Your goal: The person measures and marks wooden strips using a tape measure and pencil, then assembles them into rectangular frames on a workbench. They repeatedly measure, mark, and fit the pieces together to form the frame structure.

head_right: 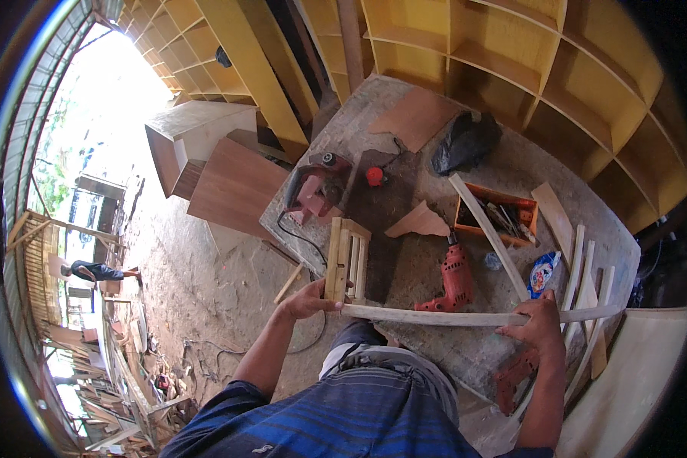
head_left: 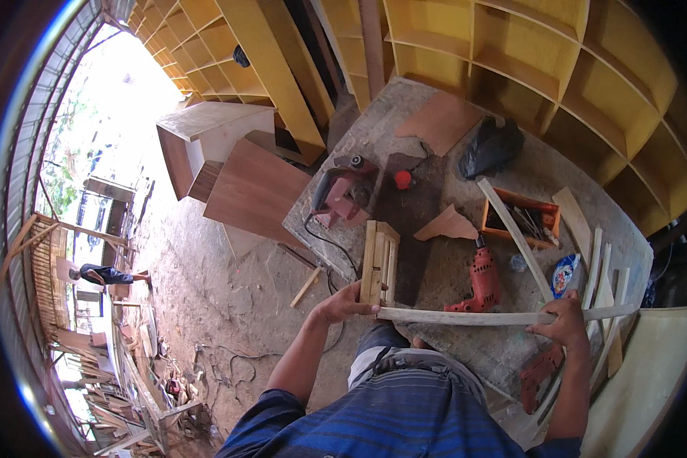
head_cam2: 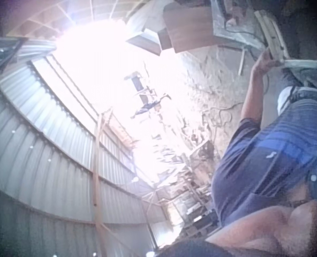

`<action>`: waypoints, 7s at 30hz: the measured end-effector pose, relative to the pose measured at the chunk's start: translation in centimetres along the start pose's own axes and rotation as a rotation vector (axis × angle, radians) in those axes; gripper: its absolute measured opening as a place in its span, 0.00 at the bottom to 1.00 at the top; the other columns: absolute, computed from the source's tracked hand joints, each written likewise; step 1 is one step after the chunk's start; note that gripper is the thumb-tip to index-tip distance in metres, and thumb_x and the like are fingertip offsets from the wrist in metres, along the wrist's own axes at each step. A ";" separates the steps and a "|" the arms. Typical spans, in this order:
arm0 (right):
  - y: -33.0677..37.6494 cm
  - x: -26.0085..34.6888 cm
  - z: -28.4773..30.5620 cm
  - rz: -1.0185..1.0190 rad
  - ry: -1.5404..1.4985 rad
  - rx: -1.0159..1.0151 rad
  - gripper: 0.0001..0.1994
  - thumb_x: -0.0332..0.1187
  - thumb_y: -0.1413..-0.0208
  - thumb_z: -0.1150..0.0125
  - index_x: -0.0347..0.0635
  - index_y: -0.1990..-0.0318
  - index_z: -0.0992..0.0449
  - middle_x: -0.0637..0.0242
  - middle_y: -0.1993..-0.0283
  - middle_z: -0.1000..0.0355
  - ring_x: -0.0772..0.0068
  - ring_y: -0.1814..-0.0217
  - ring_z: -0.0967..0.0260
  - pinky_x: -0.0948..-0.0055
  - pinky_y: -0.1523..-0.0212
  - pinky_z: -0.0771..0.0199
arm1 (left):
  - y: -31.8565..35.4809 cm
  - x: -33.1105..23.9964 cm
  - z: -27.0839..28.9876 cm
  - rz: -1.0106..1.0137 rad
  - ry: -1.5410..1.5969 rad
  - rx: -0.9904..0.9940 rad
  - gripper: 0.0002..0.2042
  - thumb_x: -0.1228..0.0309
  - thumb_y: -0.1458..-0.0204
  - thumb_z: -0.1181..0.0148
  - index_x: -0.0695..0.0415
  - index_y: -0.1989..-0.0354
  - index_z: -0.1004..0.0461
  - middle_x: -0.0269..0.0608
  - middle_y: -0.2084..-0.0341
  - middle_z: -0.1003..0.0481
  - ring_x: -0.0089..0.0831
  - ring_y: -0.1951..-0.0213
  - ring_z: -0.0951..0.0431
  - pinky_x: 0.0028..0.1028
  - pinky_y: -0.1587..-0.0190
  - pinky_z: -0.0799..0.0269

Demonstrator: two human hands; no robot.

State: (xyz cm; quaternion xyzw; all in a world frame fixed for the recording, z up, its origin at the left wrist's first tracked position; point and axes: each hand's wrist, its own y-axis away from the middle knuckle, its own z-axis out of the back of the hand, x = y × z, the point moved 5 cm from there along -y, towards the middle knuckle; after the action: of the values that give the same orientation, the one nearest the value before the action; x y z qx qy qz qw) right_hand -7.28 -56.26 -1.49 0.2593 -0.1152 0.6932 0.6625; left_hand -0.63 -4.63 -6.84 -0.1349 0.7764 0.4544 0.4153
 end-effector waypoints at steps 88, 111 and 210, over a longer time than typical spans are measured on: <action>-9.7 10.6 -8.7 -0.374 -0.049 -0.698 0.24 0.36 0.43 0.31 0.40 0.40 0.25 0.50 0.43 0.23 0.49 0.39 0.27 0.52 0.36 0.32 | -7.0 -3.2 3.6 0.162 0.227 0.214 0.21 0.66 0.41 0.32 0.64 0.44 0.26 0.42 0.51 0.19 0.34 0.48 0.19 0.35 0.40 0.25; -8.3 25.4 -13.7 -0.393 -0.947 -0.269 0.20 0.40 0.38 0.31 0.40 0.43 0.20 0.60 0.52 0.18 0.74 0.52 0.22 0.69 0.50 0.23 | -6.8 -5.7 4.1 0.117 0.329 0.203 0.21 0.62 0.34 0.38 0.62 0.39 0.30 0.44 0.46 0.23 0.37 0.43 0.23 0.40 0.45 0.23; -16.5 18.3 -26.3 -0.636 -0.351 -0.552 0.09 0.35 0.45 0.29 0.42 0.60 0.16 0.56 0.64 0.19 0.52 0.59 0.19 0.56 0.58 0.21 | -15.5 -3.6 13.5 -0.402 -1.251 -0.193 0.12 0.65 0.51 0.30 0.51 0.59 0.18 0.45 0.57 0.19 0.53 0.48 0.23 0.49 0.42 0.30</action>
State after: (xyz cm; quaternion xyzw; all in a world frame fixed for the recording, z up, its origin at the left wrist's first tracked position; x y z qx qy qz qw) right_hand 3.69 -25.70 -17.22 0.2090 -0.3206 0.3442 0.8574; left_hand 17.72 -2.70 -16.56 -0.0246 0.3044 0.4280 0.8506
